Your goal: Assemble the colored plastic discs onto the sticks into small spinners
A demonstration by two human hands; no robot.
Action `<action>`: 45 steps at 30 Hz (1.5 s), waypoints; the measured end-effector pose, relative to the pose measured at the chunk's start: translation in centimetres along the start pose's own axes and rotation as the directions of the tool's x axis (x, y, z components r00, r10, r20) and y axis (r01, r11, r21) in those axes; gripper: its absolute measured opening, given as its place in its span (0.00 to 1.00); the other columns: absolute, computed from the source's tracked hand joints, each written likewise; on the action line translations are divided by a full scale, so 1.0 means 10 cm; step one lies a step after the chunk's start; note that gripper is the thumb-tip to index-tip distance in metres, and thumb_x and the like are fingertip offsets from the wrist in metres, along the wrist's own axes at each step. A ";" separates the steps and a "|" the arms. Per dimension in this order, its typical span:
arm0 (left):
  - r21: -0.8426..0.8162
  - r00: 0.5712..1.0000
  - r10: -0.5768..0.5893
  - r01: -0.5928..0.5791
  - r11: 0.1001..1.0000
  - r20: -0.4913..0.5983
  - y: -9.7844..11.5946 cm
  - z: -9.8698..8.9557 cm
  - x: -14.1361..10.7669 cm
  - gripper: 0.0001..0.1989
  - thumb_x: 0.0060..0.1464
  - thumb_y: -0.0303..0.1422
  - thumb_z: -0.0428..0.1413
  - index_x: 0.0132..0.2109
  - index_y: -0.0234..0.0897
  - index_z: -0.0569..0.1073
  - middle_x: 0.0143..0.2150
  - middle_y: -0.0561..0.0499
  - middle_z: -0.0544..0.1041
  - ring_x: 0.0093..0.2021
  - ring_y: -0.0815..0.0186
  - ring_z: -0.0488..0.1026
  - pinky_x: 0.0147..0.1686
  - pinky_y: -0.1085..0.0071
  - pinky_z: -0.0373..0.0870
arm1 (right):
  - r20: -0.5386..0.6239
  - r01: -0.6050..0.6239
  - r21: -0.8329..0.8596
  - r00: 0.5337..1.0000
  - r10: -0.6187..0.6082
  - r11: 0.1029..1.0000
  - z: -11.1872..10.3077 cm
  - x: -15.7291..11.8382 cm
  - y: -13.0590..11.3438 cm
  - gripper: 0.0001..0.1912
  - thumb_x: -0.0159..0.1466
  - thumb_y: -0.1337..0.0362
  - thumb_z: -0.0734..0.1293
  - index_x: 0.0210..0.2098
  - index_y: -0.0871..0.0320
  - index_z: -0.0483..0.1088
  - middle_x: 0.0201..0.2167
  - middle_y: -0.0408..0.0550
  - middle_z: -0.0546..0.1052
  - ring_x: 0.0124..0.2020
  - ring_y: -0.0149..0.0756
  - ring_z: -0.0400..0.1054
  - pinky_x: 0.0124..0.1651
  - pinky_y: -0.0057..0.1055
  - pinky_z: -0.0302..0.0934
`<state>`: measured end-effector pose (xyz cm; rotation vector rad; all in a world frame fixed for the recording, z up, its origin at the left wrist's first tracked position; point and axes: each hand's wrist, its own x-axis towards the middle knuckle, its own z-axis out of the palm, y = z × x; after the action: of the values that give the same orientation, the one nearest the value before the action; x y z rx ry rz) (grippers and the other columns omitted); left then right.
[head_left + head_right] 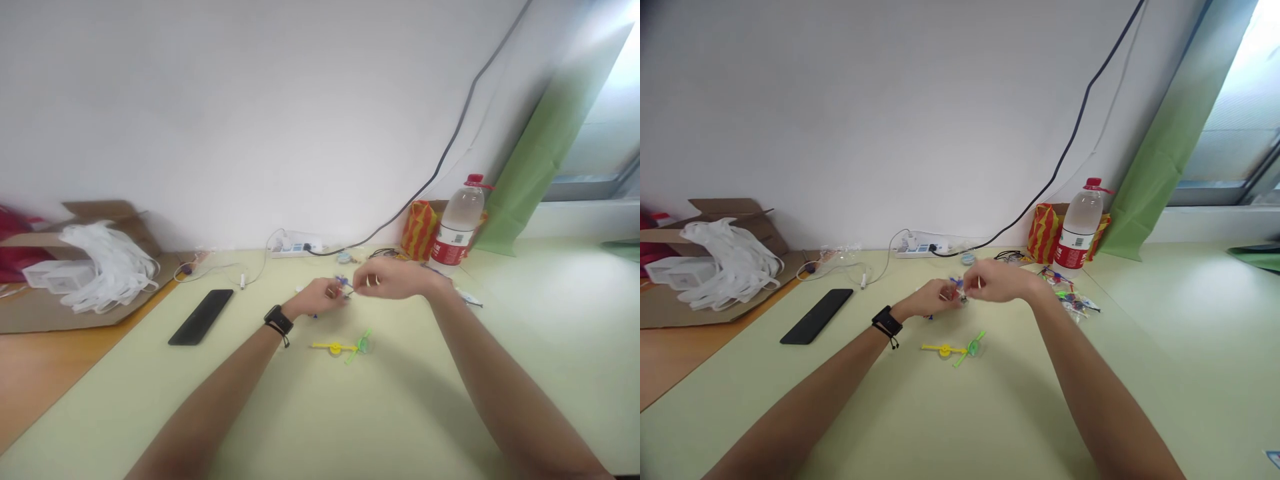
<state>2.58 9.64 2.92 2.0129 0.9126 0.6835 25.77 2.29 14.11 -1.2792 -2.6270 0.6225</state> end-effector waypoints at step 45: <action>-0.191 0.984 -0.122 0.146 0.971 0.132 0.01 0.13 0.00 0.26 0.42 0.42 0.71 0.48 0.35 0.79 0.34 0.51 0.76 0.35 0.65 0.72 0.37 0.70 0.67 | -0.810 0.347 0.431 0.556 0.187 0.833 0.04 0.20 0.29 0.17 0.55 0.50 0.78 0.35 0.57 0.83 0.34 0.51 0.83 0.35 0.44 0.78 0.40 0.41 0.75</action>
<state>3.55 8.99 2.25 1.7768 0.8651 0.5497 26.48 5.33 12.41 -0.9009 -1.5192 0.5076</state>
